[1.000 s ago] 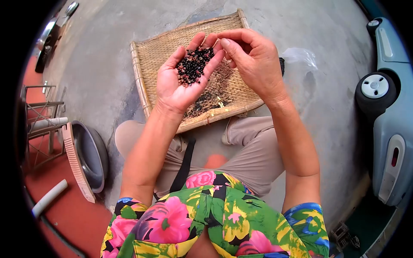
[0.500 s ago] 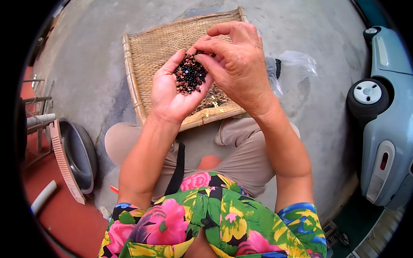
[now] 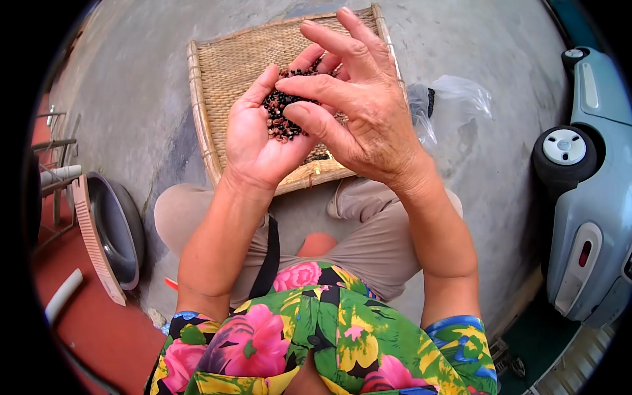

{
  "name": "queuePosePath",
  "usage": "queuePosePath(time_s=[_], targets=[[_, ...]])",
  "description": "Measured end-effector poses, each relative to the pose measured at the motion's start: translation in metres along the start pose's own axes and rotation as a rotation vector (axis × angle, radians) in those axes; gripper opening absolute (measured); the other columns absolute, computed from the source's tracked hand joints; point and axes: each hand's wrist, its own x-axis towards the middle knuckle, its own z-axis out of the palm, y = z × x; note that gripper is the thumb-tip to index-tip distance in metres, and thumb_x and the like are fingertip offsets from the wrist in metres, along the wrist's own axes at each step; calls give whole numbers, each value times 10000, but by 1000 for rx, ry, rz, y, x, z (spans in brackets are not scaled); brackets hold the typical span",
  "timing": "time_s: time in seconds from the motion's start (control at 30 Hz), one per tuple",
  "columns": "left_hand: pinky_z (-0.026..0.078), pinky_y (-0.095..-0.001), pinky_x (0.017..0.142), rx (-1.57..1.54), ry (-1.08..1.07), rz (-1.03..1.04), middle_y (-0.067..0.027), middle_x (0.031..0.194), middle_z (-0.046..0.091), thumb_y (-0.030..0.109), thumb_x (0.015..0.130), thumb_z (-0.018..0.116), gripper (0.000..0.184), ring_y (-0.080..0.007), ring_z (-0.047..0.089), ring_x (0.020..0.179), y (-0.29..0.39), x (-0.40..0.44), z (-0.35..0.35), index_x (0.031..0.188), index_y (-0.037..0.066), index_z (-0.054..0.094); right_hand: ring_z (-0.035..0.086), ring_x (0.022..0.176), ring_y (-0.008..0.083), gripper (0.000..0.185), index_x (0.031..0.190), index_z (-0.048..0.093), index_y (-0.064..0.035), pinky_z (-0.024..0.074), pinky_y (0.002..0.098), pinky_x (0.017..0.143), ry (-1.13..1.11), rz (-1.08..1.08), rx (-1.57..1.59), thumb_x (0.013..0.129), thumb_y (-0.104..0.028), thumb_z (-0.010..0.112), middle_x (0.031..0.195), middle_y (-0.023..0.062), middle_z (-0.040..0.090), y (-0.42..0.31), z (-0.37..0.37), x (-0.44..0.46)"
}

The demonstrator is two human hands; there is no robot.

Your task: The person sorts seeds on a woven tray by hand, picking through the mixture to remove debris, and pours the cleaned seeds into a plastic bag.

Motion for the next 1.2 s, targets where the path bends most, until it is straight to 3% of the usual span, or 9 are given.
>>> queuePosePath(time_s=[0.07, 0.1, 0.27, 0.37, 0.5, 0.6, 0.83, 0.97, 1.2], targets=[[395, -437, 1022, -99, -122, -44, -176, 1243, 517, 290, 984, 252, 459, -305, 490, 1173, 1, 0, -2, 1289, -9, 422, 271, 1338, 374, 298, 1072, 687, -158, 242, 473, 1072, -76, -79, -41, 836, -320, 607, 1366, 148, 440, -1, 2, -1], [360, -443, 1049, -67, -61, -14, -184, 1267, 499, 298, 986, 245, 464, -332, 457, 1205, 0, 0, 3, 1285, -7, 427, 240, 1348, 385, 386, 1095, 679, -161, 225, 482, 1078, -63, -41, -73, 864, -438, 543, 1399, 154, 396, 5, 5, -4], [364, -431, 1044, 57, 11, 46, -155, 1287, 494, 297, 986, 265, 449, -283, 472, 1200, 1, -1, 3, 1276, 6, 445, 238, 1348, 382, 537, 1101, 679, -163, 213, 495, 1080, 24, 24, -19, 893, -578, 411, 1404, 162, 383, -2, 1, -9], [361, -417, 1046, -71, -147, -48, -139, 1269, 505, 305, 989, 269, 445, -257, 484, 1180, 10, -6, -8, 1269, 11, 452, 243, 1341, 390, 646, 1053, 705, -173, 192, 512, 1083, -153, -184, 27, 847, -681, 364, 1392, 155, 396, -14, 10, -13], [339, -439, 1067, -45, -39, 11, -161, 1243, 516, 289, 983, 284, 433, -268, 478, 1179, 7, -6, 7, 1256, 4, 461, 222, 1343, 402, 671, 1100, 682, -166, 172, 506, 1090, -48, -127, -186, 864, -678, 319, 1388, 163, 398, -7, 12, -11], [359, -445, 1056, -49, -52, 25, -170, 1252, 509, 263, 975, 308, 426, -316, 464, 1191, 5, -5, 11, 1243, -20, 478, 255, 1332, 398, 685, 1090, 684, -145, 178, 514, 1088, 103, -108, -14, 885, -660, 282, 1368, 183, 416, 1, 5, -9], [391, -449, 1033, -84, -102, 23, -190, 1230, 520, 173, 980, 297, 373, -331, 461, 1201, 9, -5, 6, 1251, -10, 477, 262, 1332, 389, 710, 1022, 709, -132, 189, 517, 1086, -91, -203, 86, 887, -667, 262, 1335, 180, 456, -9, 5, -13], [384, -454, 1040, -96, -122, 3, -214, 1280, 479, 233, 992, 291, 389, -347, 421, 1238, 10, -5, 5, 1233, -9, 476, 259, 1333, 394, 712, 1027, 707, -133, 196, 513, 1082, 137, -5, -18, 904, -649, 232, 1337, 192, 450, -6, 1, -6], [355, -472, 1057, -102, -138, 12, -221, 1307, 456, 233, 977, 323, 402, -376, 407, 1244, 3, -6, 13, 1270, -16, 441, 256, 1337, 385, 705, 1042, 700, -122, 198, 508, 1082, 52, -102, -93, 906, -643, 244, 1344, 199, 440, 2, 1, -9]])
